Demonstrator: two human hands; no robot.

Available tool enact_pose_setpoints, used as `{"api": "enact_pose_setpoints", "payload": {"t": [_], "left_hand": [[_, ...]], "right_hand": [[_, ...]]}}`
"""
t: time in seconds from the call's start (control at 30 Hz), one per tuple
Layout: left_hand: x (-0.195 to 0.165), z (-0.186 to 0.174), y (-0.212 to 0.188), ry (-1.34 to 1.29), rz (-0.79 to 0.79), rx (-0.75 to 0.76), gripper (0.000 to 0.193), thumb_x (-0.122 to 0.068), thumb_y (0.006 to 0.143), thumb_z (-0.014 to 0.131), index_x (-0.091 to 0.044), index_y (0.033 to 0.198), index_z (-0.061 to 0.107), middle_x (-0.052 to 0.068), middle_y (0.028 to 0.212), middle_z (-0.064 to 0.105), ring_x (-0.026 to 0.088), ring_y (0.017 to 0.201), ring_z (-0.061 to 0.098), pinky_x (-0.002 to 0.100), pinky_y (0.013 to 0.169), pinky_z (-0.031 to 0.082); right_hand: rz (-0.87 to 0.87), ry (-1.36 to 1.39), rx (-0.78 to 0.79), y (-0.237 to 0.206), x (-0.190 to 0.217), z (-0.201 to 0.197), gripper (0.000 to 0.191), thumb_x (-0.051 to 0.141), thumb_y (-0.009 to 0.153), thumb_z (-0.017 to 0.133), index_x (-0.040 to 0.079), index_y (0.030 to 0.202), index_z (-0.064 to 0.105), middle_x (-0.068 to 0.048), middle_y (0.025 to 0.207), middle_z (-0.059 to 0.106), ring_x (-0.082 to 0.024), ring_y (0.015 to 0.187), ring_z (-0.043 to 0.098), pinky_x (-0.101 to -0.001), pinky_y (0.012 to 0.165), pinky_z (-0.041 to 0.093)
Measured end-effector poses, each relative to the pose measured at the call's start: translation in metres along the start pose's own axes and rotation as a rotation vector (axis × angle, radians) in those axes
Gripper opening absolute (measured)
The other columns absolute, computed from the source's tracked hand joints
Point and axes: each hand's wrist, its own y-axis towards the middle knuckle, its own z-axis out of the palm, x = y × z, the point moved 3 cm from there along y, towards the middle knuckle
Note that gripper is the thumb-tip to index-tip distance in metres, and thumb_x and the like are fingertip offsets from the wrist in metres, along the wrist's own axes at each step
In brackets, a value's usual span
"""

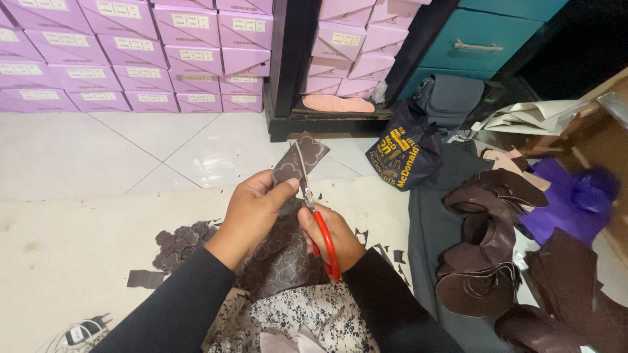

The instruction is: The person uses red-handled scissors to cut cloud-shaped pieces from a brown patterned sheet of material. They hold the material with one hand and cut with the other, repeatedly trimming along the outlines of the shapes.

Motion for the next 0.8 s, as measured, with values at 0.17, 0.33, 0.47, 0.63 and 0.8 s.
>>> {"api": "enact_pose_setpoints", "payload": {"t": [0.17, 0.33, 0.47, 0.63, 0.8], "left_hand": [[0.002, -0.001, 0.001, 0.015, 0.002, -0.029, 0.018, -0.012, 0.094, 0.068, 0.0, 0.105, 0.074, 0.002, 0.093, 0.074, 0.007, 0.083, 0.064, 0.024, 0.076, 0.052], [0.0, -0.006, 0.001, 0.052, -0.007, -0.022, 0.016, -0.013, 0.094, 0.067, 0.0, 0.102, 0.073, 0.003, 0.093, 0.074, 0.008, 0.082, 0.065, 0.024, 0.076, 0.052], [0.0, -0.009, 0.001, 0.019, 0.003, -0.022, 0.016, -0.014, 0.094, 0.065, -0.001, 0.102, 0.072, 0.003, 0.092, 0.074, 0.008, 0.082, 0.066, 0.025, 0.077, 0.052], [-0.001, -0.009, 0.002, -0.005, 0.016, -0.066, 0.019, -0.02, 0.098, 0.062, -0.004, 0.102, 0.071, 0.001, 0.089, 0.07, 0.006, 0.082, 0.063, 0.024, 0.076, 0.051], [-0.01, -0.01, 0.001, 0.166, 0.072, -0.071, 0.02, -0.021, 0.098, 0.062, -0.003, 0.097, 0.07, -0.001, 0.085, 0.071, 0.005, 0.076, 0.062, 0.023, 0.07, 0.05]], "right_hand": [[0.057, 0.119, -0.024, -0.001, 0.001, 0.002, 0.045, 0.05, 0.103, 0.05, 0.01, 0.085, 0.051, 0.002, 0.064, 0.049, -0.009, 0.053, 0.047, -0.024, 0.048, 0.038], [0.043, 0.095, -0.002, -0.003, 0.004, -0.001, 0.044, 0.049, 0.103, 0.051, 0.01, 0.083, 0.05, 0.003, 0.063, 0.047, -0.008, 0.051, 0.045, -0.0236, 0.046, 0.036], [0.022, 0.091, 0.003, -0.002, 0.003, 0.0, 0.044, 0.049, 0.103, 0.053, 0.01, 0.084, 0.052, 0.002, 0.063, 0.046, -0.008, 0.051, 0.044, -0.0235, 0.047, 0.037], [0.056, 0.038, -0.003, -0.001, 0.002, 0.0, 0.044, 0.051, 0.101, 0.051, 0.01, 0.085, 0.053, 0.001, 0.061, 0.049, -0.009, 0.05, 0.047, -0.0235, 0.046, 0.038], [0.112, -0.028, 0.026, 0.0, -0.001, 0.002, 0.045, 0.054, 0.099, 0.049, 0.011, 0.086, 0.054, 0.002, 0.063, 0.051, -0.008, 0.054, 0.052, -0.0243, 0.048, 0.041]]}}
